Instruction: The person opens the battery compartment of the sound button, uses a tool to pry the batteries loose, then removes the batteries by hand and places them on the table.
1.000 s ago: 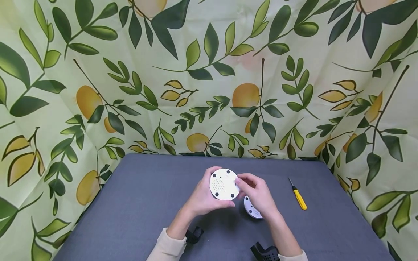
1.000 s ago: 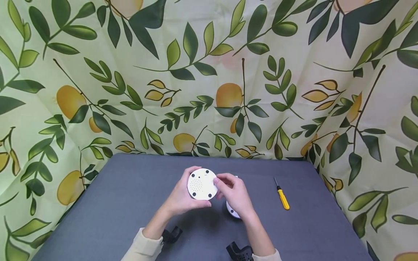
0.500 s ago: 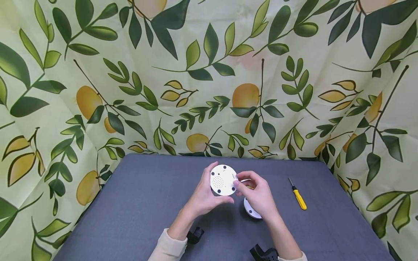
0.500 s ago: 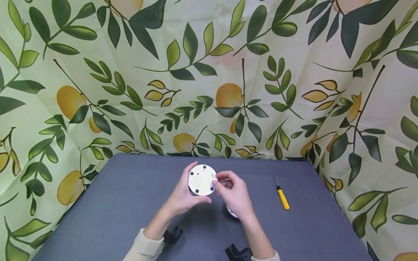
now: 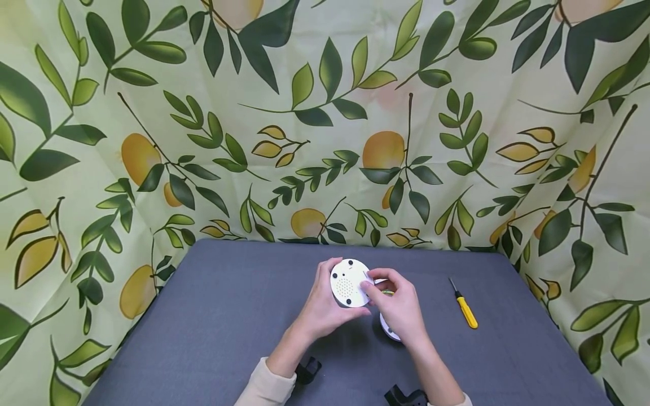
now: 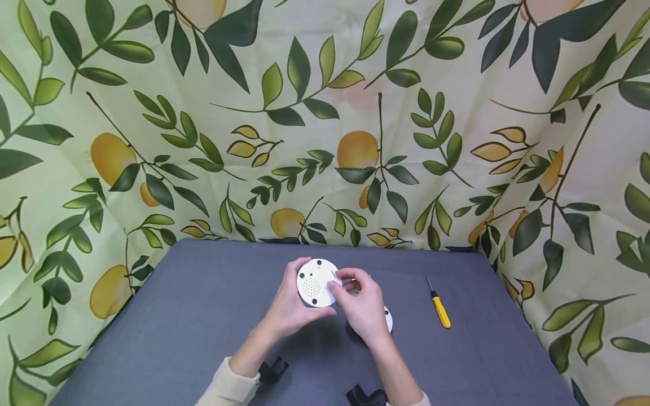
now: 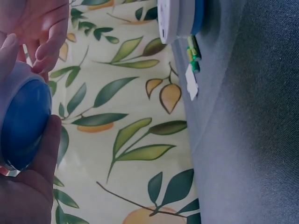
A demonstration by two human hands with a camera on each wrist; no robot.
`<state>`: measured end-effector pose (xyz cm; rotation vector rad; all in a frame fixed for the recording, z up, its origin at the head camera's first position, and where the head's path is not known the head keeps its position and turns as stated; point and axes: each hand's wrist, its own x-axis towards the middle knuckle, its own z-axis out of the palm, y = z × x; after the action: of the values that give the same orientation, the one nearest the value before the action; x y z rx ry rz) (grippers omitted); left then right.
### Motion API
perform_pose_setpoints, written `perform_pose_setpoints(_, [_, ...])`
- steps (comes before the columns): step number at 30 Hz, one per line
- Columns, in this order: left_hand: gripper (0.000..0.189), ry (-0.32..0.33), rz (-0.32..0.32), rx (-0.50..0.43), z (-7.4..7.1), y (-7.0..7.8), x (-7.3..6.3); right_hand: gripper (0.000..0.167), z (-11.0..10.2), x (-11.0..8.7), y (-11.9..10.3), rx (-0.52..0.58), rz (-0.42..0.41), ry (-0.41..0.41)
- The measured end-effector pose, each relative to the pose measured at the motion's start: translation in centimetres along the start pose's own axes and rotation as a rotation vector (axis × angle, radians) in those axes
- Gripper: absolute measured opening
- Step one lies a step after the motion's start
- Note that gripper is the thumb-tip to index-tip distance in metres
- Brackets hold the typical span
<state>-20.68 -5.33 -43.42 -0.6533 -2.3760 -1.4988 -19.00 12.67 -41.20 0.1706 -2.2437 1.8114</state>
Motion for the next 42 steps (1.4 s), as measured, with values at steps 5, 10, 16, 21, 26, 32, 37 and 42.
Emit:
perform_pose_setpoints(5, [0.106, 0.034, 0.054, 0.017, 0.5, 0.0, -0.2, 0.025, 0.4, -0.1, 0.0, -0.018, -0.006, 0.054])
perform_pose_setpoints(10, [0.105, 0.079, 0.132, 0.061, 1.1, -0.2, -0.2, 0.027, 0.7, -0.3, 0.0, -0.081, -0.003, 0.107])
perform_pose_setpoints(16, [0.103, 0.082, 0.146, 0.065, 1.5, -0.1, -0.3, 0.026, 0.7, -0.2, -0.1, -0.083, 0.046, 0.13])
perform_pose_setpoints(21, [0.103, 0.08, 0.13, 0.073, 1.6, 0.0, -0.4, 0.026, 0.7, -0.1, -0.3, -0.02, 0.108, 0.11])
perform_pose_setpoints(26, [0.103, 0.082, 0.124, 0.079, 1.5, -0.1, -0.3, 0.027, 0.8, 0.0, -0.1, 0.005, 0.112, 0.107])
perform_pose_setpoints(32, [0.103, 0.073, 0.093, 0.085, 1.3, -0.3, -0.3, 0.027, 1.0, -0.1, 0.4, -0.142, 0.022, 0.133])
perform_pose_setpoints(37, [0.102, 0.059, 0.087, 0.083, 1.3, -0.4, -0.3, 0.027, 1.2, -0.2, 0.7, -0.178, -0.048, 0.16])
perform_pose_setpoints(42, [0.103, 0.068, 0.083, 0.081, 1.2, -0.6, -0.2, 0.029, 1.4, -0.3, 0.7, -0.166, -0.093, 0.162])
